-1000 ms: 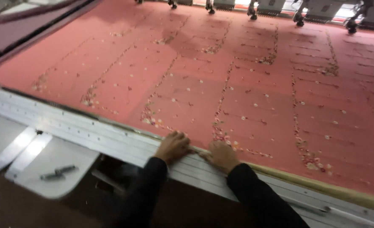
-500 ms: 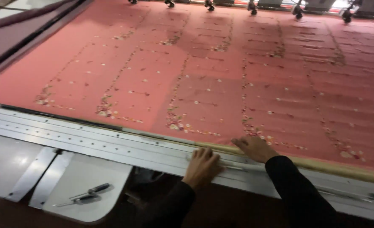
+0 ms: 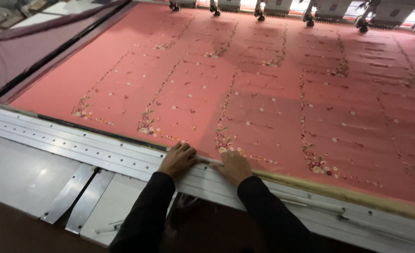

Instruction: The person adjusts a large piece of pink floral fabric on an industrial embroidery machine, smoothing it along the edge and securing it with a metal bar. They then fold a section of the fabric over the bar and walk away from the machine.

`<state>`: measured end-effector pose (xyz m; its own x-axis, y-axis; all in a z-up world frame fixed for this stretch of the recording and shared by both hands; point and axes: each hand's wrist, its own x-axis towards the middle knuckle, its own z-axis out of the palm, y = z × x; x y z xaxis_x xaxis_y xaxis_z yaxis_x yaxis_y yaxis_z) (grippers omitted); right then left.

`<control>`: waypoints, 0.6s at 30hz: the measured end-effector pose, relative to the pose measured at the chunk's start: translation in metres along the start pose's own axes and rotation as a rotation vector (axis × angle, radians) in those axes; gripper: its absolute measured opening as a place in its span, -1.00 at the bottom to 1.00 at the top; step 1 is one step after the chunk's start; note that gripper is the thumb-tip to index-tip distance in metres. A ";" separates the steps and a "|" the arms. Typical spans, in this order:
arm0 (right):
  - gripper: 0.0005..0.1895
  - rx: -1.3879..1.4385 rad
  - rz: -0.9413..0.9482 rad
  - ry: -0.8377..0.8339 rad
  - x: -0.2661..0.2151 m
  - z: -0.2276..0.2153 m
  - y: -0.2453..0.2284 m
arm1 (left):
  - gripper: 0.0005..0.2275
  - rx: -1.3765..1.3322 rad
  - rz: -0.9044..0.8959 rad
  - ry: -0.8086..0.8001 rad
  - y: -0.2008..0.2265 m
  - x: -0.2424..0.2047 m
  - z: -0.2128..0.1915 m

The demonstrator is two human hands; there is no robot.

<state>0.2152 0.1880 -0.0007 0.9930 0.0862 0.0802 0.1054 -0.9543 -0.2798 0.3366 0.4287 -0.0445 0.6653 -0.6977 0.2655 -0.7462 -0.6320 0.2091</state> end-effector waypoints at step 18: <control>-0.13 0.367 0.239 -0.320 0.013 -0.023 0.017 | -0.87 -0.108 0.058 0.179 0.009 -0.027 -0.035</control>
<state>0.2287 0.1659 0.0175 0.9519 0.0164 -0.3058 -0.1708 -0.8005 -0.5745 0.3108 0.4537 -0.0164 0.6142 -0.6543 0.4411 -0.7873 -0.5465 0.2855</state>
